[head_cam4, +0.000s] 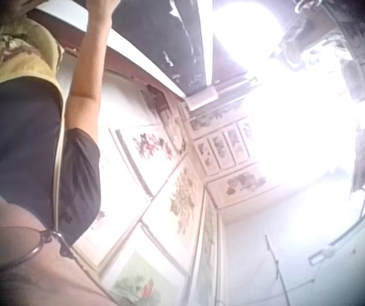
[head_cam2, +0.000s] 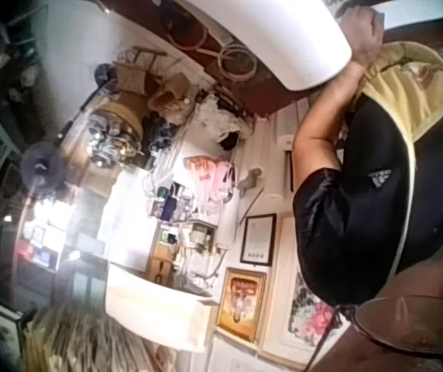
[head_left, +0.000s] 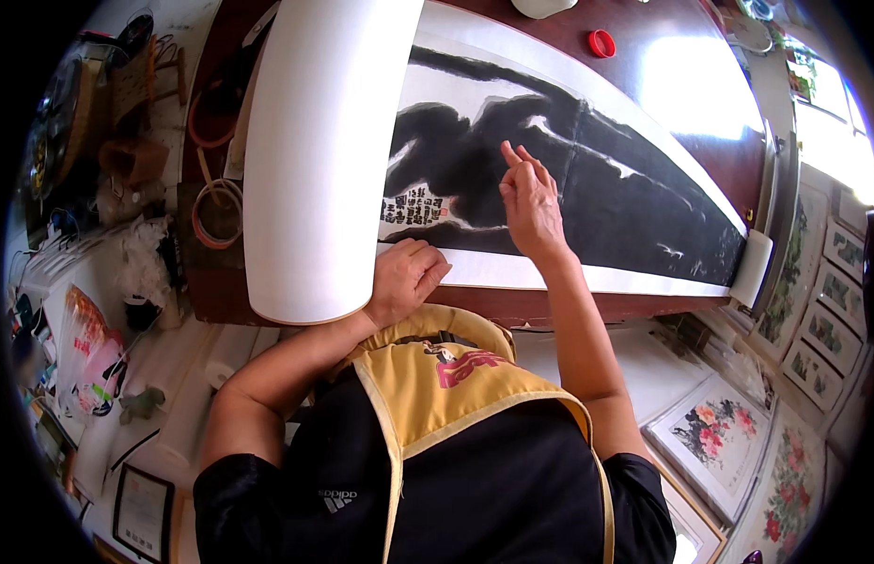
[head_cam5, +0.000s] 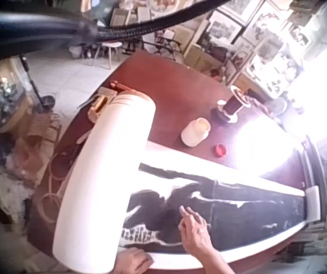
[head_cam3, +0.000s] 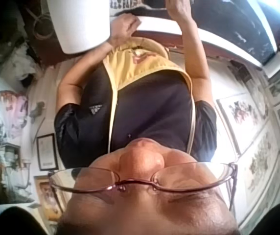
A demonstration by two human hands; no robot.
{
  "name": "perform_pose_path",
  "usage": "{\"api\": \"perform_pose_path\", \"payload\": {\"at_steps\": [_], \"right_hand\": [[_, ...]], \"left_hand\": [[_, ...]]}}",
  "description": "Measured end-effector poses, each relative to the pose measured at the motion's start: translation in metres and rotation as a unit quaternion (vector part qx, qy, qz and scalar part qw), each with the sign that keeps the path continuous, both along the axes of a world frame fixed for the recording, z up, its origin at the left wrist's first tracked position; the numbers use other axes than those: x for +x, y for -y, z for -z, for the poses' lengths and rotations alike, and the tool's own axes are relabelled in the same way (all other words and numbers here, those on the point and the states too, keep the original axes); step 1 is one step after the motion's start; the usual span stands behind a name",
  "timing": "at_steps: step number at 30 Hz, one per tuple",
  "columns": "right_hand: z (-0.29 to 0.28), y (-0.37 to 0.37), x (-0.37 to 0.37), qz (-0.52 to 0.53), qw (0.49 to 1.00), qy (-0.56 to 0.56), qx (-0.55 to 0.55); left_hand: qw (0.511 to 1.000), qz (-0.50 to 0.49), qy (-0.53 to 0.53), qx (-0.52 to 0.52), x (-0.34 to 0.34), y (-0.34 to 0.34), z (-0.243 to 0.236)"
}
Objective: The person stitches a long black paper scroll laid on a table using a needle and thread. They repeatedly dip the needle into a small container of liquid, likely glue, and pull the thread through the paper to join sections. The person smooths the paper with their hands between stitches.
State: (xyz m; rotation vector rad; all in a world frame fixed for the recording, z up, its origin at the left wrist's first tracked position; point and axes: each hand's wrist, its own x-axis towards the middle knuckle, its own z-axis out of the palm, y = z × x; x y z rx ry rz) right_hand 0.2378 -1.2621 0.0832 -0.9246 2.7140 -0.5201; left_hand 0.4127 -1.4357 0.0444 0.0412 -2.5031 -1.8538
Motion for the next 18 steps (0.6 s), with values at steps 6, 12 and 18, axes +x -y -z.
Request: {"api": "perform_pose_path", "payload": {"at_steps": [6, 12, 18], "right_hand": [[0.007, 0.006, 0.000, 0.028, 0.996, 0.078, -0.032], [0.007, -0.015, 0.001, 0.216, 0.958, 0.091, -0.166], [0.011, -0.001, 0.021, 0.034, 0.997, -0.062, 0.006]], "left_hand": [[1.000, -0.007, -0.009, -0.011, -0.001, -0.001, 0.003], [1.000, 0.005, -0.004, -0.011, -0.001, 0.001, 0.001], [1.000, 0.006, -0.002, -0.006, -0.001, 0.001, 0.001]]}}
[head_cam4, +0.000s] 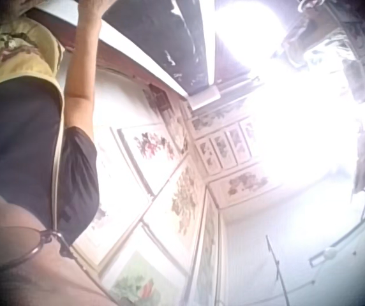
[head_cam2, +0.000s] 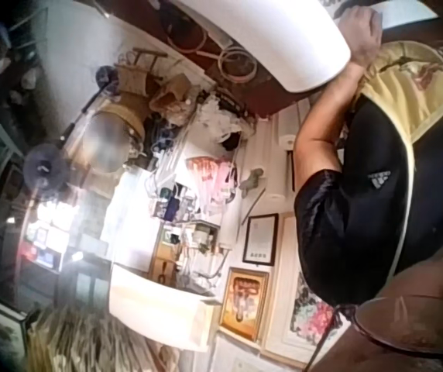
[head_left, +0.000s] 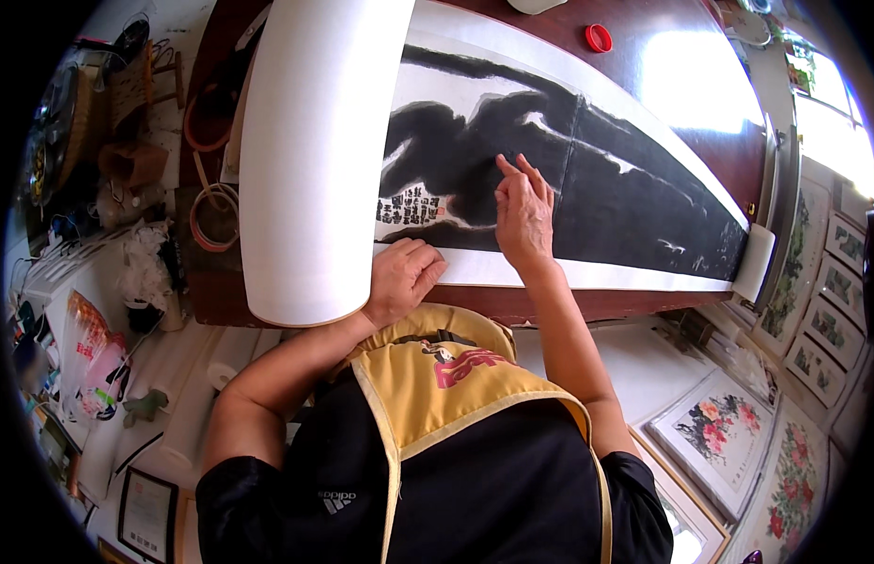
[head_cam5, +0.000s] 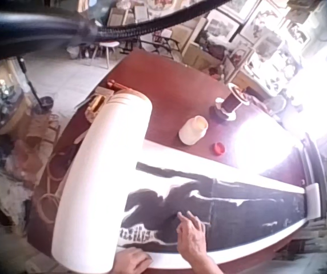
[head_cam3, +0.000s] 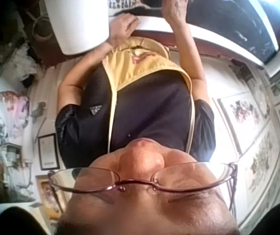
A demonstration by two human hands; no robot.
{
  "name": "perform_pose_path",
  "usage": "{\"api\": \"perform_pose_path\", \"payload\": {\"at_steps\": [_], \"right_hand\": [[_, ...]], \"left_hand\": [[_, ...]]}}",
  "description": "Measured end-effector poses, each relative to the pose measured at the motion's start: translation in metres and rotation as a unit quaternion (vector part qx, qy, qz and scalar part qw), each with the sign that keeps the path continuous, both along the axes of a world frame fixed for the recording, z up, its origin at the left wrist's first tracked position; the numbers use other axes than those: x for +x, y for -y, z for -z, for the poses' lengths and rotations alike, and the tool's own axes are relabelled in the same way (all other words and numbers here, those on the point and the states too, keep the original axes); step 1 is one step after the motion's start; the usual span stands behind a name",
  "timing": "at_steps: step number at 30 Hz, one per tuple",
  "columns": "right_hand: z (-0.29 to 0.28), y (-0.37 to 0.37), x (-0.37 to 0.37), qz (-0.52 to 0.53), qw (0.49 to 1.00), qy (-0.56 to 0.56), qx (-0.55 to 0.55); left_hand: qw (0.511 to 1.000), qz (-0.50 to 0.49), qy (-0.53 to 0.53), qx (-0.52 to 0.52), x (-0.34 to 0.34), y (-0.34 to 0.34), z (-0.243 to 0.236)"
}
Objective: The person stitches a long black paper scroll laid on a table using a needle and thread. They repeatedly dip the needle into a small container of liquid, likely glue, and pull the thread through the paper to join sections. The person smooths the paper with their hands between stitches.
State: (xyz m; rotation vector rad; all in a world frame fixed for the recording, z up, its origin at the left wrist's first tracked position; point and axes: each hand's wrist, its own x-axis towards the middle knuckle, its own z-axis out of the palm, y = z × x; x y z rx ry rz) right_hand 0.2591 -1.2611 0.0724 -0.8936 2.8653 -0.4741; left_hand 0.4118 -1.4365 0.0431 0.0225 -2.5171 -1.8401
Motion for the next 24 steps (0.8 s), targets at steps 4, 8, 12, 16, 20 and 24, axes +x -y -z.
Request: {"api": "perform_pose_path", "payload": {"at_steps": [4, 8, 12, 16, 20, 24], "right_hand": [[0.002, 0.006, 0.003, -0.023, 0.999, 0.018, 0.027], [-0.006, -0.001, -0.010, -0.021, 0.998, 0.050, -0.009], [-0.002, -0.008, -0.008, -0.013, 0.999, 0.029, 0.033], [-0.008, -0.015, -0.019, -0.005, 0.996, 0.085, -0.012], [-0.005, -0.023, -0.027, 0.018, 0.999, 0.017, -0.039], [-0.003, -0.011, -0.018, 0.000, 0.999, 0.023, 0.024]], "left_hand": [[1.000, 0.004, 0.002, -0.005, 0.001, -0.001, -0.001], [1.000, 0.000, 0.005, -0.004, 0.000, -0.001, 0.000], [1.000, 0.014, 0.016, -0.004, -0.002, 0.002, -0.005], [1.000, 0.007, 0.015, -0.002, -0.001, 0.001, -0.003], [1.000, 0.003, 0.007, 0.002, -0.001, 0.000, 0.000], [1.000, 0.008, 0.012, -0.003, -0.001, 0.001, -0.003]]}}
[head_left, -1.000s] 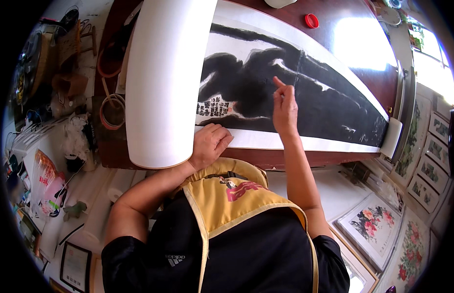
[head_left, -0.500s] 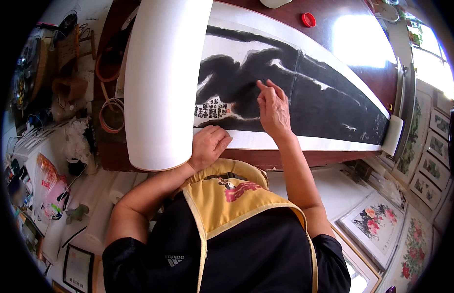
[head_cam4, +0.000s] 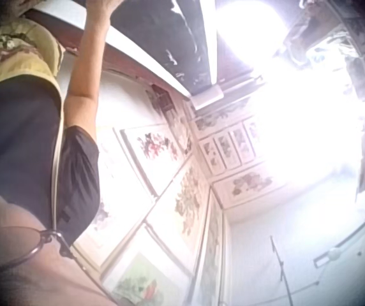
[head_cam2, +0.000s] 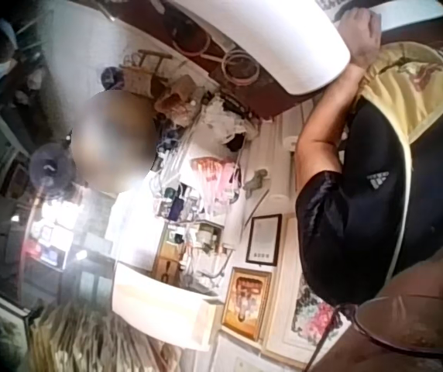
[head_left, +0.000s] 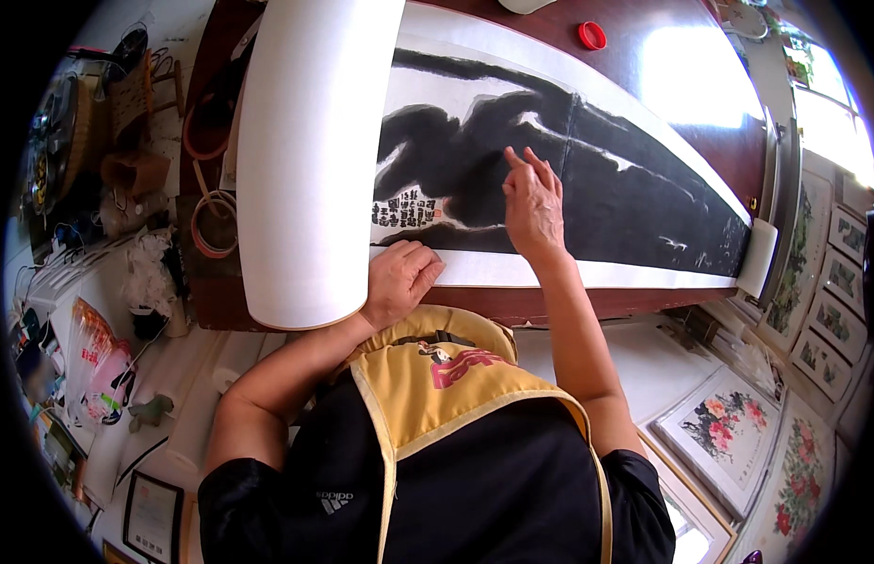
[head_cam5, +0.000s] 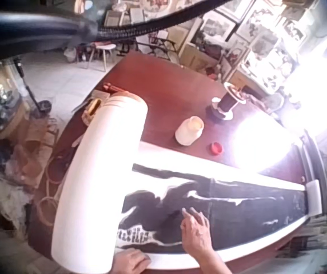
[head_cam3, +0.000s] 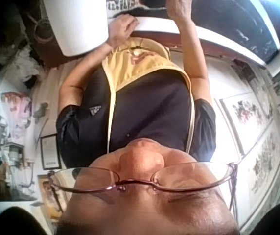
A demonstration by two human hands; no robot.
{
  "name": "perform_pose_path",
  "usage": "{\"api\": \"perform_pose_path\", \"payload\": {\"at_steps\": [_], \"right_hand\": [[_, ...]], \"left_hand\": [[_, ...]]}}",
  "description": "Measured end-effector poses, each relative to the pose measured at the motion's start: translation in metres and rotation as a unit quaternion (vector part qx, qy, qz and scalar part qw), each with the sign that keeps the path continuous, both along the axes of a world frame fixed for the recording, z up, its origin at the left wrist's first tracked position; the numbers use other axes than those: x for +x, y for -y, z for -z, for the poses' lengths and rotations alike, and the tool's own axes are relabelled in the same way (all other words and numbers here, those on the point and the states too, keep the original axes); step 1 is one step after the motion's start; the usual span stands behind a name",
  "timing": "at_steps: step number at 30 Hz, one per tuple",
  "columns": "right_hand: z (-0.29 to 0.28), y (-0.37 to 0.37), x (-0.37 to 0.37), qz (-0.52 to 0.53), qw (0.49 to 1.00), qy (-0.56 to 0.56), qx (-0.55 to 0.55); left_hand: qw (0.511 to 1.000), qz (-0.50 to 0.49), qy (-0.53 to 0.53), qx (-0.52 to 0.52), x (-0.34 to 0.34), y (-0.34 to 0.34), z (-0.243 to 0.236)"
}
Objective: The person stitches a long black paper scroll laid on a table using a needle and thread. They repeatedly dip the needle into a small container of liquid, likely glue, and pull the thread through the paper to join sections. The person smooths the paper with their hands between stitches.
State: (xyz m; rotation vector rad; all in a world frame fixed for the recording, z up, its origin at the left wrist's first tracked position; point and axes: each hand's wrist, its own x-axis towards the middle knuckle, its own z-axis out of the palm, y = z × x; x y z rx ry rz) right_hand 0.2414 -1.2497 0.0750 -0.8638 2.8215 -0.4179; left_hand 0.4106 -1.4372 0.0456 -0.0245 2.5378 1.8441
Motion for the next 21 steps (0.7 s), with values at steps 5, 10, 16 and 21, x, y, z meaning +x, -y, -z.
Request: {"api": "perform_pose_path", "payload": {"at_steps": [5, 10, 16, 21], "right_hand": [[0.000, -0.002, -0.003, -0.055, 0.997, 0.004, 0.054], [-0.007, -0.006, 0.003, -0.040, 0.998, 0.027, 0.038], [-0.010, -0.006, 0.002, -0.053, 0.998, 0.018, 0.036], [-0.013, -0.008, -0.006, -0.060, 0.997, 0.038, 0.012]], "left_hand": [[1.000, 0.007, 0.003, -0.007, 0.000, 0.001, 0.001], [1.000, 0.006, 0.001, -0.005, 0.000, 0.001, 0.000], [1.000, 0.006, 0.001, -0.015, -0.002, 0.001, 0.002], [1.000, -0.003, -0.006, -0.018, 0.000, -0.001, 0.003]]}}
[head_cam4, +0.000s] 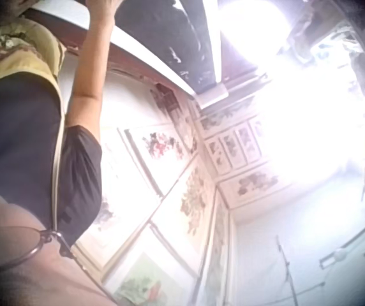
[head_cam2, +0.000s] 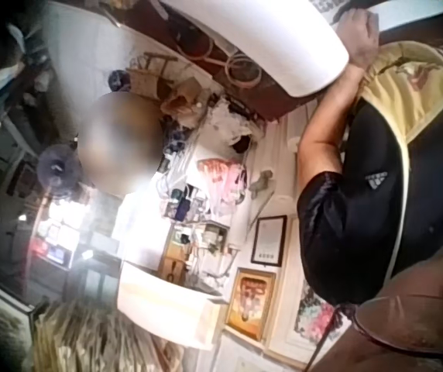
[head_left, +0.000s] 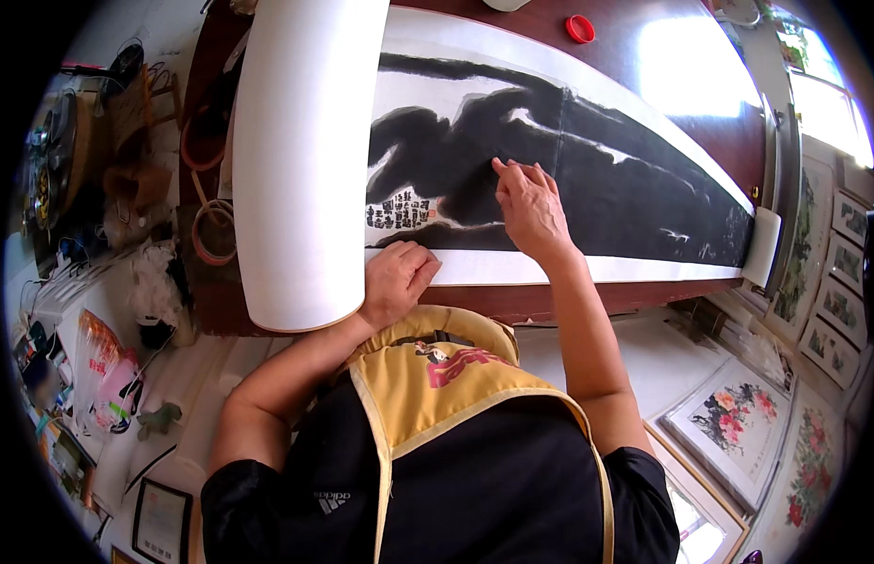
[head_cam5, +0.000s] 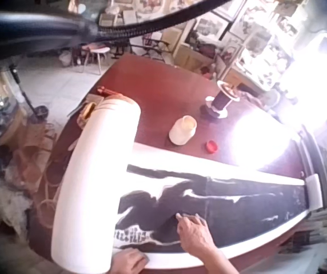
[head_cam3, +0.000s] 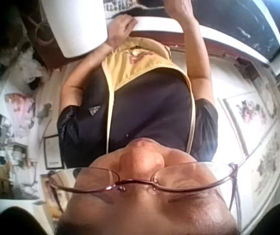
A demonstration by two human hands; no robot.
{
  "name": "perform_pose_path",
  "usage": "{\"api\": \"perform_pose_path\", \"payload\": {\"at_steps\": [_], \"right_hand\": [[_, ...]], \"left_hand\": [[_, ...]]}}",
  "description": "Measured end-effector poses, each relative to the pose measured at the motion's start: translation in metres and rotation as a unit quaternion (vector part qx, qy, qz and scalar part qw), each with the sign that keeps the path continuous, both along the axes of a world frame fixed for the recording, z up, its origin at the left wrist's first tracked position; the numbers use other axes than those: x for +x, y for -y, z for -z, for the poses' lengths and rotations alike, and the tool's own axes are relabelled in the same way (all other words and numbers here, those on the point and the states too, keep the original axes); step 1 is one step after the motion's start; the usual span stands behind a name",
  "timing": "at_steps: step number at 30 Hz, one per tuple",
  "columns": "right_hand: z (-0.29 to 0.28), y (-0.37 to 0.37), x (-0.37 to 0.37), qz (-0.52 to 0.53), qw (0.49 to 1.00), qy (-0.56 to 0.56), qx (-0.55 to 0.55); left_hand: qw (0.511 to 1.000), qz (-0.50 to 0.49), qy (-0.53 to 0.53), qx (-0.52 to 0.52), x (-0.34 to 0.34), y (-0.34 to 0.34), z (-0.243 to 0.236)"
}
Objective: The person stitches a long black paper scroll laid on a table using a needle and thread. They repeatedly dip the needle into a small container of liquid, likely glue, and pull the thread through the paper to join sections. The person smooths the paper with their hands between stitches.
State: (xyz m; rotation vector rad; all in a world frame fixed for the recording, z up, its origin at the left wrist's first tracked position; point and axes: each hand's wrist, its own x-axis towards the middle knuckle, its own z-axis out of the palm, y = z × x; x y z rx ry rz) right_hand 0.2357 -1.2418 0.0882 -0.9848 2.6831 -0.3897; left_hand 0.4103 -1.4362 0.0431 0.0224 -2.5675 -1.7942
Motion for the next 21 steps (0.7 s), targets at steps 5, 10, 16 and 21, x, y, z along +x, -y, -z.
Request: {"api": "perform_pose_path", "payload": {"at_steps": [5, 10, 16, 21], "right_hand": [[0.001, 0.005, 0.004, 0.029, 0.999, -0.044, 0.001], [0.004, 0.002, 0.000, 0.063, 0.995, 0.082, 0.006], [0.014, -0.013, 0.003, 0.155, 0.961, 0.065, -0.219], [0.007, 0.003, 0.017, 0.051, 0.997, -0.023, -0.057]], "left_hand": [[1.000, 0.011, 0.012, 0.006, 0.000, 0.001, -0.002], [1.000, 0.019, 0.021, -0.010, -0.002, 0.002, -0.004], [1.000, 0.005, 0.005, -0.001, -0.001, 0.000, -0.001], [1.000, 0.010, 0.017, 0.002, -0.001, 0.000, -0.003]]}}
